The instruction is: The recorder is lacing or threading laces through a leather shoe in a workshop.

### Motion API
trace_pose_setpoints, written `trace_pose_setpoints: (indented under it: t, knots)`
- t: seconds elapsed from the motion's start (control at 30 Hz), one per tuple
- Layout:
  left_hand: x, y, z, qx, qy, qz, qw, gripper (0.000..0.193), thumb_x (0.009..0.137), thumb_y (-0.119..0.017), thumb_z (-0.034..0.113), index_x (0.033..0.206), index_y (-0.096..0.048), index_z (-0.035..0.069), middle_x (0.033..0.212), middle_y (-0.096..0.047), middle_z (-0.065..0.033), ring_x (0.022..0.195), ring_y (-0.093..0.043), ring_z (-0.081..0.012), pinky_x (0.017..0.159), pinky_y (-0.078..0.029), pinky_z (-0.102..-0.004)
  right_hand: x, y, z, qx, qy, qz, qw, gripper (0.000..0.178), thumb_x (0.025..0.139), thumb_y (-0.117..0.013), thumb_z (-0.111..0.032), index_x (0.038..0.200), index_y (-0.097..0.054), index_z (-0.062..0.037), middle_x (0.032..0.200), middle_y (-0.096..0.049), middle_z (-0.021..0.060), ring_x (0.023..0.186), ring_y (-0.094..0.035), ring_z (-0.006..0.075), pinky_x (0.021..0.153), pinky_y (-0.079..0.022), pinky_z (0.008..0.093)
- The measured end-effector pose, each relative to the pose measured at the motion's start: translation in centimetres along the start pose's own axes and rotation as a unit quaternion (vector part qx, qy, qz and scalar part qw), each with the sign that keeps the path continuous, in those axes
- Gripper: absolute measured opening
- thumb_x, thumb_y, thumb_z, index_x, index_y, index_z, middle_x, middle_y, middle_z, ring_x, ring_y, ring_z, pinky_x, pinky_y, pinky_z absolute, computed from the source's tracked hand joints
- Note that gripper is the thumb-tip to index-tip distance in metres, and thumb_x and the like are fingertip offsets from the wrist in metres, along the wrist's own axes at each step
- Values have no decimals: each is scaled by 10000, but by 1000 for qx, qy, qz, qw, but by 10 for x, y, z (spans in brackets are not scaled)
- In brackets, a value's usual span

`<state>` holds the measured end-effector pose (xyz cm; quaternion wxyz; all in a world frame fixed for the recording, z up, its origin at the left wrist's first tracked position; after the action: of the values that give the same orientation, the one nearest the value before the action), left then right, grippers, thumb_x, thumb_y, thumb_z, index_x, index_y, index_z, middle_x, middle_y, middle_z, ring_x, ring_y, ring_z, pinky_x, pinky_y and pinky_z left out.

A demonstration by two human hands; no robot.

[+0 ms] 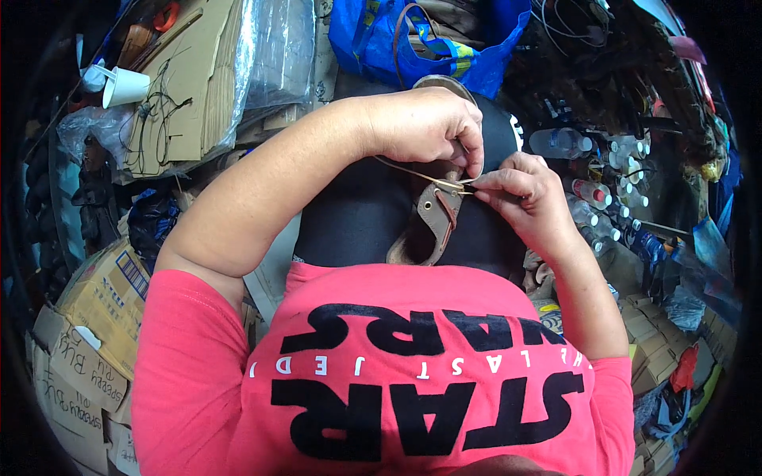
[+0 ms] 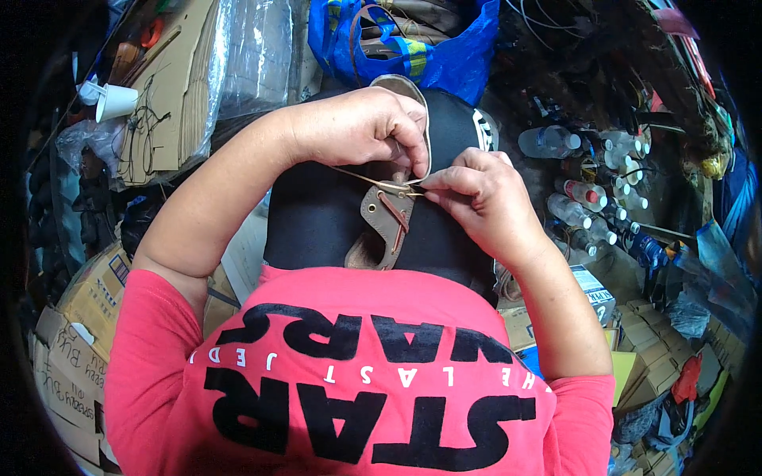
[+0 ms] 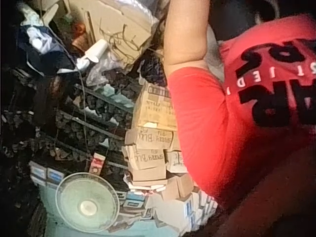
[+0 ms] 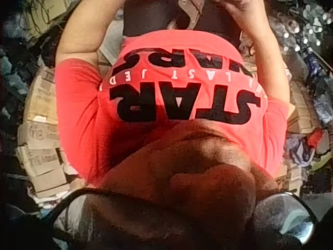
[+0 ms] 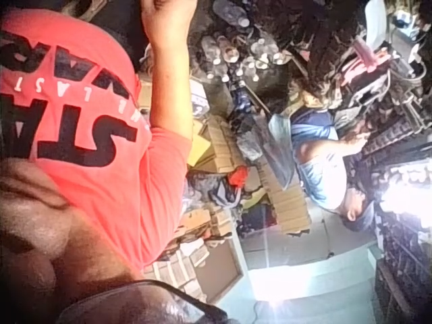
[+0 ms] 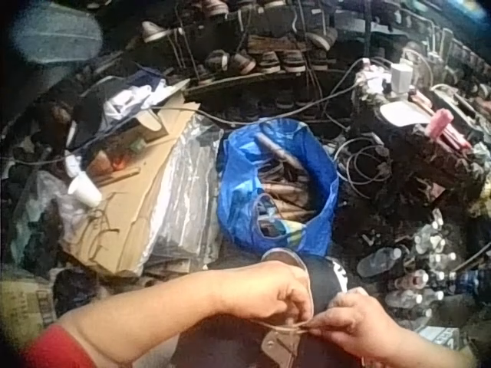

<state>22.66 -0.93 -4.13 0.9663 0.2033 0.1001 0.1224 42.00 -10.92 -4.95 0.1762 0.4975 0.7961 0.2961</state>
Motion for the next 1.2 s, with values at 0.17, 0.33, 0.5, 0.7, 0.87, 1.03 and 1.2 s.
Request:
trace_pose_setpoints:
  t: [0.17, 0.33, 0.5, 0.7, 0.87, 1.03, 1.2]
  knots:
    - [-8, 0, 0, 27, -32, 15, 999, 204, 688, -743, 22, 885, -719, 66, 815, -590, -51, 809, -577, -190, 709, -470, -307, 3, -1, 2, 79, -41, -22, 996, 157, 735, -734, -66, 882, -734, -118, 718, -581, 51, 698, -573, 211, 644, -445, 334]
    - [-10, -1, 0, 49, -36, 35, 998, 218, 680, -753, 22, 889, -721, 70, 814, -582, -52, 813, -577, -189, 706, -472, -311, 4, 0, 3, 121, -55, -36, 990, 188, 749, -719, -33, 921, -737, -109, 708, -572, 48, 682, -561, 182, 638, -447, 304]
    - [-14, -7, -3, 66, -29, 60, 996, 188, 681, -742, 2, 851, -714, 76, 819, -579, -57, 804, -576, -203, 703, -470, -313, -2, -3, 10, 142, -66, -26, 987, 193, 761, -713, -26, 940, -737, -96, 703, -560, 35, 676, -540, 156, 641, -442, 291]
    - [-18, -16, -8, 72, -52, 111, 990, 162, 670, -738, -9, 804, -697, 73, 807, -574, -53, 799, -577, -206, 700, -468, -317, -6, -14, 8, 110, -65, 32, 991, 198, 743, -734, -42, 934, -737, -94, 699, -549, 30, 673, -524, 153, 642, -434, 287]
    - [-38, -25, 4, 108, -21, 259, 960, 246, 694, -743, 51, 926, -665, 71, 989, -564, -116, 890, -602, -245, 830, -494, -339, -5, -15, -7, 19, -43, 54, 997, 189, 741, -737, -43, 923, -737, -96, 680, -530, 32, 665, -513, 158, 638, -433, 285]
    - [-70, -66, 35, 129, 109, 337, 926, 307, 727, -748, 198, 950, -607, 41, 937, -591, -139, 892, -590, -313, 777, -479, -381, -10, -11, -3, 100, -74, 2, 992, 244, 772, -712, -19, 1000, -725, -106, 726, -493, 15, 694, -492, 132, 650, -425, 260]
    - [-73, -92, 37, 76, 123, 369, 918, 198, 769, -689, 122, 925, -591, 48, 863, -601, -151, 829, -602, -339, 726, -470, -411, -6, -7, 0, 106, -85, -47, 990, 255, 801, -681, -6, 1036, -718, -98, 772, -486, -1, 754, -468, 110, 711, -408, 237]
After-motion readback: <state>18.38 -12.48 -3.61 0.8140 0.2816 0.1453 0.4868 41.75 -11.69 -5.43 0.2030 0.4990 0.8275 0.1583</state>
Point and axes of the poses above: each hand's wrist, its own x-axis towards the middle knuckle, its own y-axis out of the back of the hand, z = x × y, the point moved 1 cm from there along x, towards the middle knuckle
